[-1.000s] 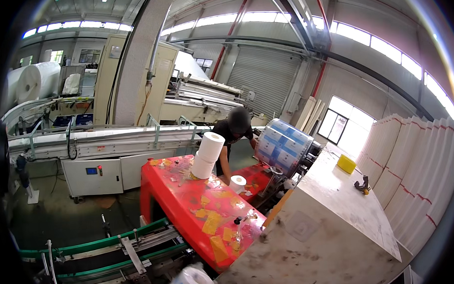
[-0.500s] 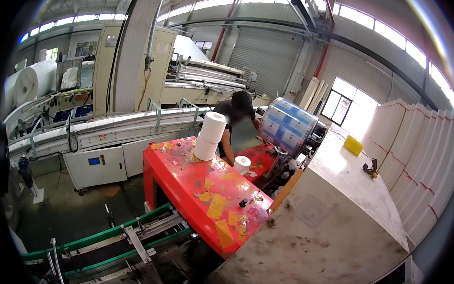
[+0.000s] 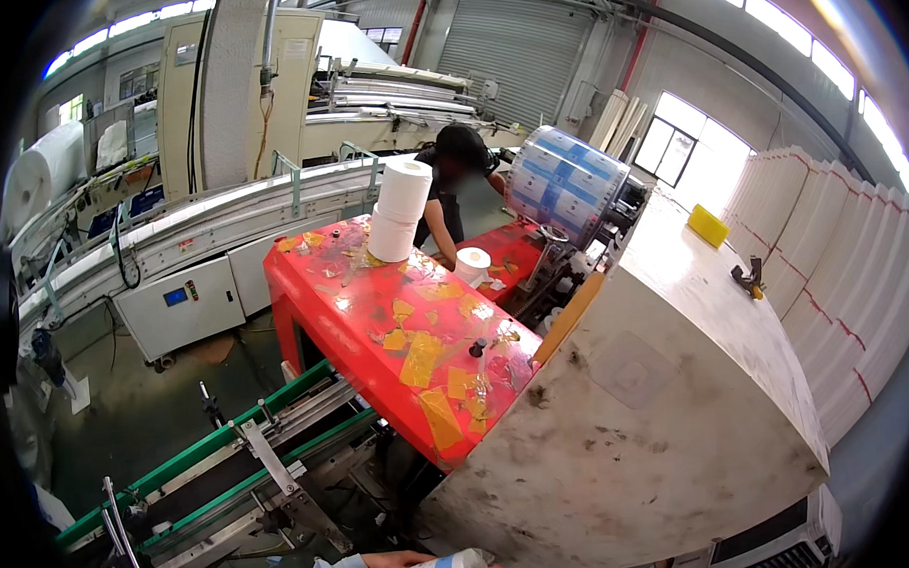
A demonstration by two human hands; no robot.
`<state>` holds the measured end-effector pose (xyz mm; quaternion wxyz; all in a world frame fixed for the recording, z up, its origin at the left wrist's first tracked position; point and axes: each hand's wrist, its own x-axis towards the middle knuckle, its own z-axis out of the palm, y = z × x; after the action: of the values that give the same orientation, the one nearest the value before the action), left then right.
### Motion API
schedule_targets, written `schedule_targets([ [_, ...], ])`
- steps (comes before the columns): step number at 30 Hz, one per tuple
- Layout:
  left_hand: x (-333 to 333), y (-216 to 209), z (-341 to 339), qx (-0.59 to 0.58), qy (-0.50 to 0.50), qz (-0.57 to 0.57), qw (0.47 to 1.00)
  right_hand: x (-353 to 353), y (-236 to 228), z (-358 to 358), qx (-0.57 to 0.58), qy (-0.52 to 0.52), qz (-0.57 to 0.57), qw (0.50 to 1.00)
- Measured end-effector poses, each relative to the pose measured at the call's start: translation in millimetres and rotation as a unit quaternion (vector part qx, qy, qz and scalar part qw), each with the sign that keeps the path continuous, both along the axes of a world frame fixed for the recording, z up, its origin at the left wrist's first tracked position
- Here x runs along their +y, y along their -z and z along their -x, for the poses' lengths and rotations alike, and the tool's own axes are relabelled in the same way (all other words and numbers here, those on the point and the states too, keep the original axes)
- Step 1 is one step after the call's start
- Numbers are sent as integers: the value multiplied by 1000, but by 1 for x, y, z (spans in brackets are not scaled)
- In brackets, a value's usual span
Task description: The person takes paper rolls from a machine and a co-worker, places them into a conveyor system, and later packs them into cardboard boxes at a large metal table.
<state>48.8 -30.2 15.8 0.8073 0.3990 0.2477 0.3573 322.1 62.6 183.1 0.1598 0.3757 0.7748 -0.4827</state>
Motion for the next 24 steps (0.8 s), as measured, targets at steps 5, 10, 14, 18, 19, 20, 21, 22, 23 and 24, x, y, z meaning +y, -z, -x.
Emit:
schedule_targets([
  [5,-16,0,3,-38,-101,98,989,-21,8,20,123,102,-175,972],
  [10,-16,-9,9,24,-91,69,993,-9,2,23,133,-2,-125,983],
  [14,-6,-20,9,145,-64,4,987,8,6,14,150,-110,-86,979],
  [18,0,-15,3,189,-79,-11,979,21,16,11,90,-110,-12,990],
  [19,-4,-2,1,174,-90,1,981,16,21,9,84,-96,0,992],
  [20,-10,15,0,189,-123,-46,973,10,27,7,83,-90,0,992],
  [21,-10,-25,-1,307,-150,-70,937,11,33,-3,74,-63,-15,995],
  [22,-12,-18,-5,248,-183,-54,950,25,46,2,84,-94,-16,992],
  [23,-15,-3,-10,182,-208,-31,961,34,60,6,88,-121,-8,989],
  [24,-20,-2,-16,173,-200,-30,964,32,64,7,80,-140,6,987],
])
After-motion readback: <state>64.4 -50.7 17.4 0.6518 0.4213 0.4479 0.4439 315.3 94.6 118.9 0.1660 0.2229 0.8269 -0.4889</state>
